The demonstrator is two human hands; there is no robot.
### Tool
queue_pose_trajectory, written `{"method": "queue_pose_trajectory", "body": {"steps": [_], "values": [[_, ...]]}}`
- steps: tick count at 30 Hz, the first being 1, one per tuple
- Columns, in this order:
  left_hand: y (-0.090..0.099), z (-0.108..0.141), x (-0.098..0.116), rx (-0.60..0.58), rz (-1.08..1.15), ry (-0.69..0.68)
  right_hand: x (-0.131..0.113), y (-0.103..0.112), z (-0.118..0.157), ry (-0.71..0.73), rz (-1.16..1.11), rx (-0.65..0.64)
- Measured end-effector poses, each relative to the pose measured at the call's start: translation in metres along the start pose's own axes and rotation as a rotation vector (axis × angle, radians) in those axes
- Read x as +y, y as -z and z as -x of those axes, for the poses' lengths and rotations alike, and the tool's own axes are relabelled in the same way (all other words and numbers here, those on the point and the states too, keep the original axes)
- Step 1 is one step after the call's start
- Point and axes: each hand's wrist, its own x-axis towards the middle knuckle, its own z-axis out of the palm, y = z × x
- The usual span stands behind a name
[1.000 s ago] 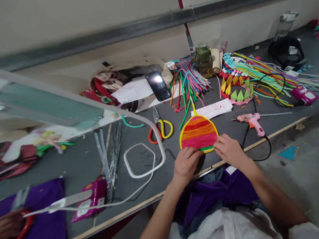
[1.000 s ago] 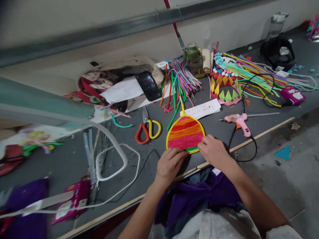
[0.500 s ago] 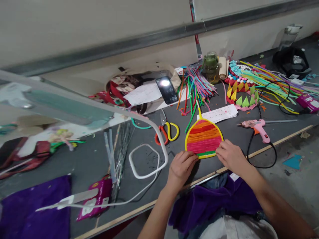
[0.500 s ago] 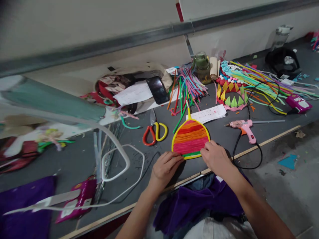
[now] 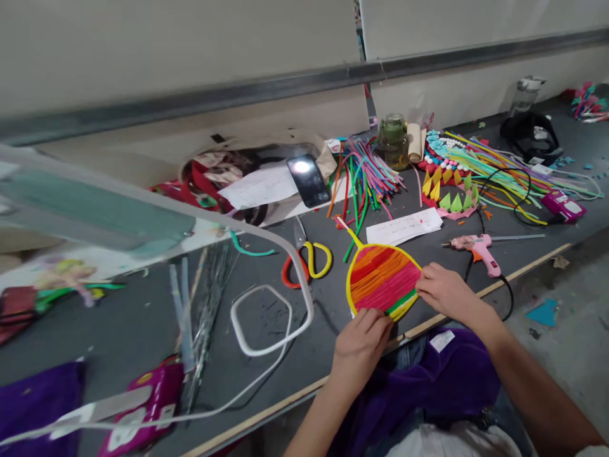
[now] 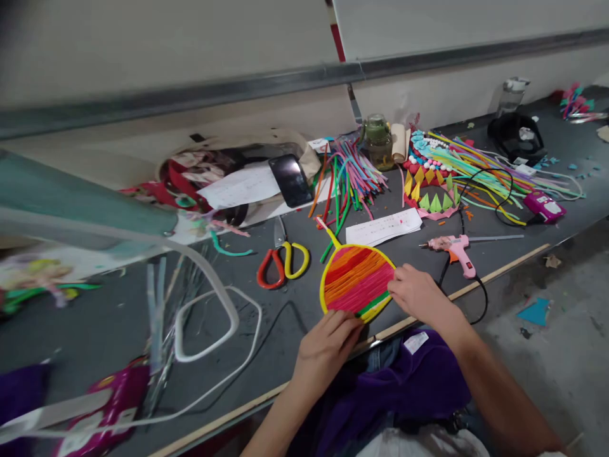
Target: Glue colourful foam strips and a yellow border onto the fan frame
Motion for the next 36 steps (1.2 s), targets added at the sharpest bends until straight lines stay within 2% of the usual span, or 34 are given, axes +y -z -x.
{"method": "queue_pose_trajectory", "body": {"steps": [9, 21, 24, 28, 30, 33, 36], "values": [[-0.008, -0.014, -0.002, 0.060, 0.002, -0.053, -0.005, -0.003, -0.002, -0.014, -0.010, 0.026], [-0.016, -0.014, -0.012, 0.081, 0.014, -0.083, -0.011, -0.002, 0.002, -0.054, -0.032, 0.060], [-0.017, -0.014, -0.012, 0.082, 0.026, -0.073, -0.011, -0.003, 0.010, -0.086, -0.095, 0.157], [-0.016, -0.015, -0.010, 0.072, 0.028, -0.055, -0.005, 0.001, 0.034, -0.244, -0.243, 0.442], [-0.015, -0.016, -0.009, 0.077, 0.025, -0.053, -0.002, 0.003, 0.048, -0.315, -0.262, 0.544], [-0.016, -0.016, -0.010, 0.094, 0.026, -0.061, -0.004, 0.000, 0.062, -0.353, -0.260, 0.587], [-0.016, -0.017, -0.010, 0.115, 0.034, -0.071, -0.014, -0.014, 0.063, -0.341, -0.266, 0.576]]}}
